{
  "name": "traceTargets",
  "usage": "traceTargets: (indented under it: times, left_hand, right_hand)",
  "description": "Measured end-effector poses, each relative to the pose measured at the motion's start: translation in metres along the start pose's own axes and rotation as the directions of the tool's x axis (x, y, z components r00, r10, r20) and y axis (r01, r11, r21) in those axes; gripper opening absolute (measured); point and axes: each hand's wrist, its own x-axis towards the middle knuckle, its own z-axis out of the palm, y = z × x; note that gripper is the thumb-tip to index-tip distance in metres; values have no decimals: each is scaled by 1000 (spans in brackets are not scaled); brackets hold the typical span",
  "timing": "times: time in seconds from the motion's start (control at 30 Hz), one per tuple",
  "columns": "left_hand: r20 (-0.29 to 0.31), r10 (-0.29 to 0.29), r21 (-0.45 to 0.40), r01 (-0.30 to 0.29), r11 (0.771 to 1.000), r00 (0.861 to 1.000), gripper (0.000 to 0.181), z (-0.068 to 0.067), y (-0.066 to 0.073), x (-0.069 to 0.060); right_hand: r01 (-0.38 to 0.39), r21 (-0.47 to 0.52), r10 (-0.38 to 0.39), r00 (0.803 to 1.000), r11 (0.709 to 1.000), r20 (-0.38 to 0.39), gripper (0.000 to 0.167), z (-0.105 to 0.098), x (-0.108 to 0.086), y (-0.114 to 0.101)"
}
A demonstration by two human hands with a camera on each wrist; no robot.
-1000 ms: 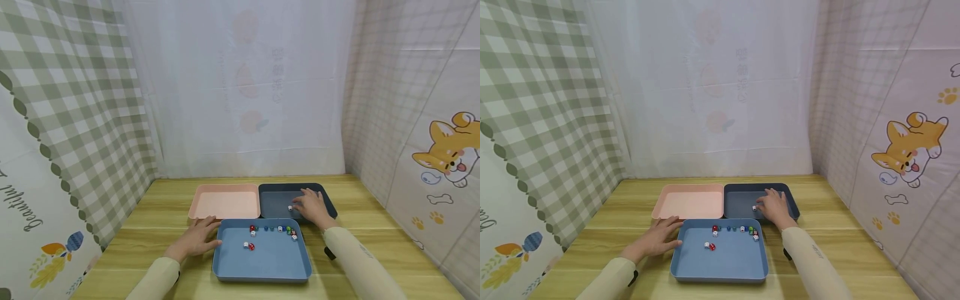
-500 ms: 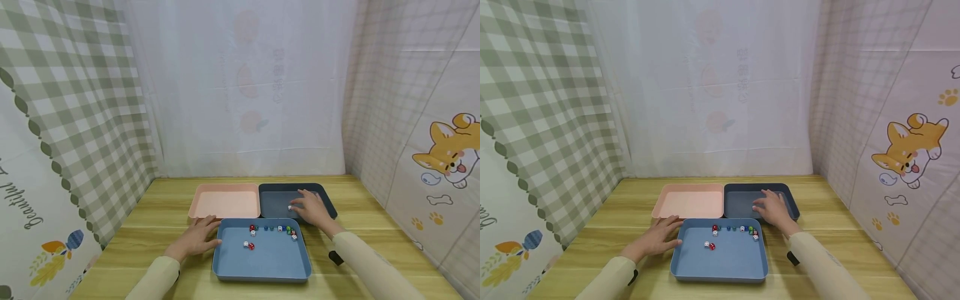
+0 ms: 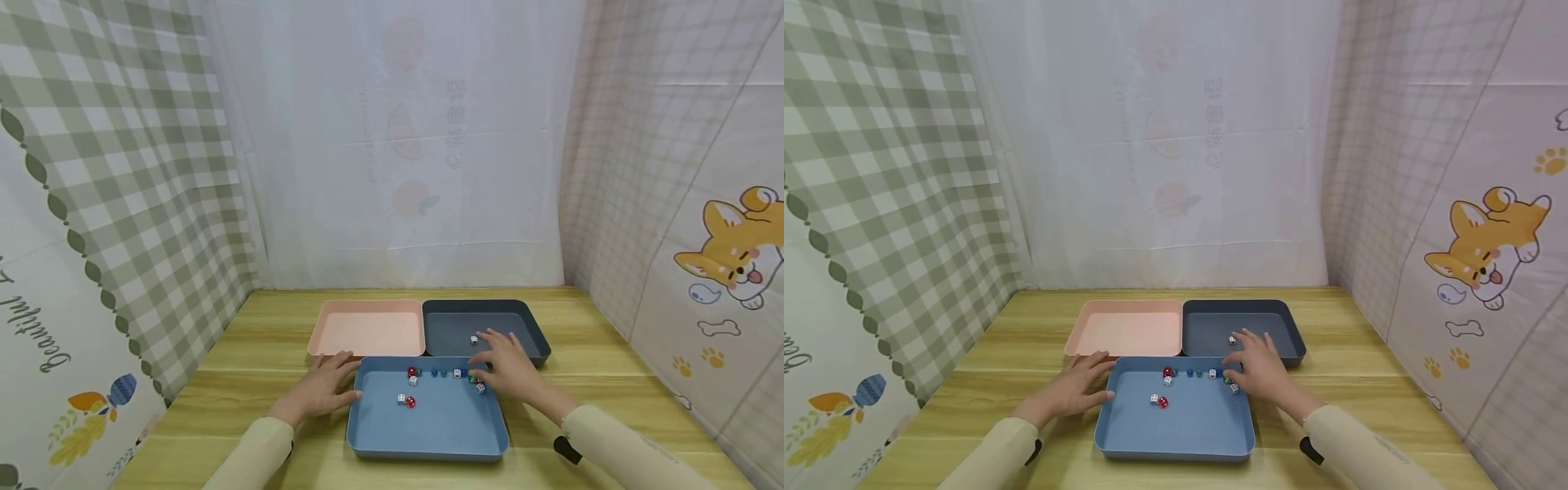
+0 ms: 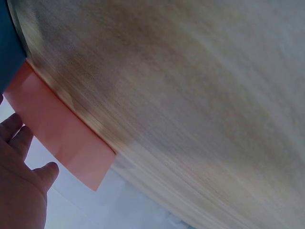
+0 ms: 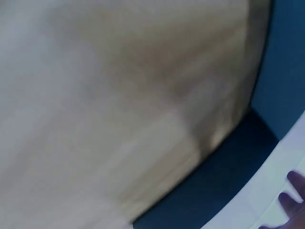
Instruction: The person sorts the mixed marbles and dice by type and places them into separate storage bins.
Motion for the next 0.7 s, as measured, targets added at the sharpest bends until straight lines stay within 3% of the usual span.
traceTargets:
  times: [0.2, 0.47, 0.7]
  left_hand:
    - [-4, 6, -4, -6, 1000, 1000, 69, -1, 1, 0]
    - [7, 2, 5, -2, 1000, 1000, 68, -1, 1, 0]
    - [11, 8, -7, -8, 1000, 1000, 68, -2, 1, 0]
  right_hand:
    - [-39, -93, 40, 999, 995, 8, 14, 3, -14, -9]
    - [-77, -151, 82, 996, 985, 28, 7, 4, -19, -13]
    - [-42, -150, 47, 999, 988, 27, 3, 9, -20, -20]
